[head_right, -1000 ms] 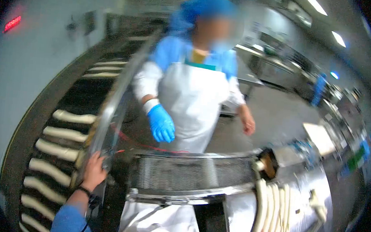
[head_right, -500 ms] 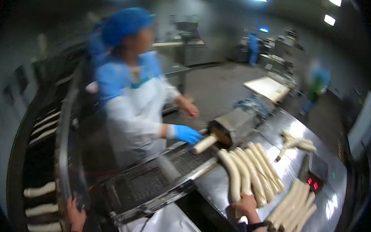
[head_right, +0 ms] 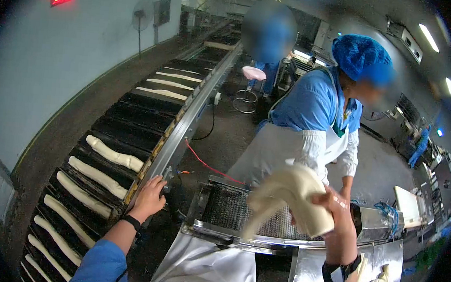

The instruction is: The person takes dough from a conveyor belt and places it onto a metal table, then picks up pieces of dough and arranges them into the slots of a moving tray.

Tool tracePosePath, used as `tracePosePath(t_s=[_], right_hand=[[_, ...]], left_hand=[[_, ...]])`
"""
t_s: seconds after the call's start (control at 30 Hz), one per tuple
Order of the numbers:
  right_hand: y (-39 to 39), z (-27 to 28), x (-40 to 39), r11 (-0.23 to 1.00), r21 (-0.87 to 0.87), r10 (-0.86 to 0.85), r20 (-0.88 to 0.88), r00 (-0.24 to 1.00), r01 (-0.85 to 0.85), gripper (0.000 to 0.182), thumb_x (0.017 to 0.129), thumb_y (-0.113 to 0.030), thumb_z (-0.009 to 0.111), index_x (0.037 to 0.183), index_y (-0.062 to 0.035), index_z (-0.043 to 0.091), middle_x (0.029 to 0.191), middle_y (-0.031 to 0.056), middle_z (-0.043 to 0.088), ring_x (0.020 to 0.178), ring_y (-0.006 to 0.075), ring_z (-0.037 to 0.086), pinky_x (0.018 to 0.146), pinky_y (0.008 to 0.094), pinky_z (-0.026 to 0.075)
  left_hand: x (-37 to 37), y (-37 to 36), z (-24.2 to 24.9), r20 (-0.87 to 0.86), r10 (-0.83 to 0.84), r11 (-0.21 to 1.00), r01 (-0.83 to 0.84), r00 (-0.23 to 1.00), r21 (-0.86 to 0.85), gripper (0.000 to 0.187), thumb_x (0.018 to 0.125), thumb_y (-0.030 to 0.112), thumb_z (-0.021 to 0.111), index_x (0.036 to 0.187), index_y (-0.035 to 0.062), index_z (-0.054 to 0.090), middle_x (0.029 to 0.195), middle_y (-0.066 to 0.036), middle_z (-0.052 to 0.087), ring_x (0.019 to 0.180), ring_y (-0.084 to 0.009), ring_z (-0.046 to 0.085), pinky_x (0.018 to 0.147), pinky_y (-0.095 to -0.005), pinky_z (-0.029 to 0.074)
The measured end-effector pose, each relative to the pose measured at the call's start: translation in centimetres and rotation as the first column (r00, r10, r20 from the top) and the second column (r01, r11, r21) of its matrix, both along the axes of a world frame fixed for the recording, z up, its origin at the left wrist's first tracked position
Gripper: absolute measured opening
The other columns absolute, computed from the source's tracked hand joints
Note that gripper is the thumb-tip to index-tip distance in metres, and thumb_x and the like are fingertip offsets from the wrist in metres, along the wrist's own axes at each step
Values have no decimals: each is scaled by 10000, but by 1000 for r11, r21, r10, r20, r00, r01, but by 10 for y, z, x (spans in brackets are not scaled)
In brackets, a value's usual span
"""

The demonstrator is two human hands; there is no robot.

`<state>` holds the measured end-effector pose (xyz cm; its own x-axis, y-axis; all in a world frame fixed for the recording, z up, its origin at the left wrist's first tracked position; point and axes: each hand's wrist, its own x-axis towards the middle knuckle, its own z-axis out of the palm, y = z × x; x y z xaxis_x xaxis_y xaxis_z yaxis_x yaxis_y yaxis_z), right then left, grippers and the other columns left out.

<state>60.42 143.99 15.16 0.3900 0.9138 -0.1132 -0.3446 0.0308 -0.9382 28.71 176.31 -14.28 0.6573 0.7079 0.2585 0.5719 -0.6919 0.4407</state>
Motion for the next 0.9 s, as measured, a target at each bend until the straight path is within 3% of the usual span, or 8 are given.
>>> tracePosePath(t_s=[0.07, 0.13, 0.33, 0.6, 0.7, 0.8, 0.87, 0.9], right_hand=[[63, 22, -23, 982, 80, 126, 401, 907, -172, 763, 822, -453, 715, 1381, 19, 500, 1212, 233, 625, 943, 348, 699, 779, 431, 614], [123, 52, -66, 974, 144, 167, 50, 985, -173, 748, 864, -329, 660, 1470, 29, 407, 1267, 201, 611, 1024, 265, 662, 831, 343, 575], [192, 8, -58, 802, 428, 369, 195, 909, -417, 990, 768, -284, 800, 1545, 14, 265, 1537, 192, 395, 1420, 297, 398, 1194, 439, 297], [25, -156, 27, 975, -136, -130, 301, 945, 177, 695, 780, -21, 667, 1442, 37, 460, 1477, 184, 488, 1380, 301, 455, 1115, 435, 407], [-72, -216, 68, 695, -420, -322, 544, 775, 583, 638, 779, -10, 703, 1386, 21, 508, 1392, 183, 542, 1306, 308, 502, 1088, 413, 416], [-222, -291, 100, 310, -162, 249, 965, 84, 937, 788, 680, -142, 828, 1380, -25, 483, 1397, 248, 479, 1342, 464, 402, 1151, 531, 288], [-230, -216, 50, -164, -595, 337, 715, 612, 787, 835, 873, -613, 604, 1519, -127, 390, 1344, 290, 556, 1257, 344, 541, 1103, 589, 327], [-246, -218, 33, -166, -595, 337, 715, 612, 786, 835, 873, -613, 604, 1519, -128, 390, 1344, 290, 556, 1257, 344, 541, 1103, 589, 327]], left_hand=[[8, 13, -6, 30, -11, 1000, 11, 999, 2, 499, 800, 100, 632, 1289, 14, 589, 1455, -190, 475, 1400, -336, 390, 1165, -436, 327], [17, 24, -7, 54, -32, 999, 29, 998, 45, 498, 797, 92, 622, 1287, 8, 588, 1452, -191, 474, 1393, -339, 397, 1166, -435, 327], [41, 52, -7, 83, -48, 998, 44, 995, 41, 468, 794, 77, 611, 1255, -3, 609, 1420, -203, 499, 1380, -351, 412, 1162, -448, 335], [56, 71, -16, -14, -62, 998, 62, 998, -9, 514, 815, 101, 669, 1314, 21, 579, 1484, -190, 444, 1432, -329, 350, 1180, -438, 321], [63, 84, -18, 178, -21, 996, 36, 984, -79, 469, 797, 74, 684, 1257, 10, 614, 1367, -205, 555, 1303, -360, 498, 1112, -428, 403], [63, 110, 1, 552, 212, 898, 62, 807, -436, 390, 822, -17, 635, 1212, 2, 645, 1247, -172, 658, 1129, -263, 648, 956, -345, 517], [50, 152, 5, 661, 247, 957, -70, 709, -283, 380, 843, -15, 611, 1223, -14, 620, 1116, -137, 674, 1029, -265, 671, 933, -338, 513], [43, 157, 29, 649, 331, 938, -168, 685, -302, 389, 835, -27, 602, 1224, -5, 613, 1161, -143, 648, 1077, -268, 644, 974, -354, 489]])
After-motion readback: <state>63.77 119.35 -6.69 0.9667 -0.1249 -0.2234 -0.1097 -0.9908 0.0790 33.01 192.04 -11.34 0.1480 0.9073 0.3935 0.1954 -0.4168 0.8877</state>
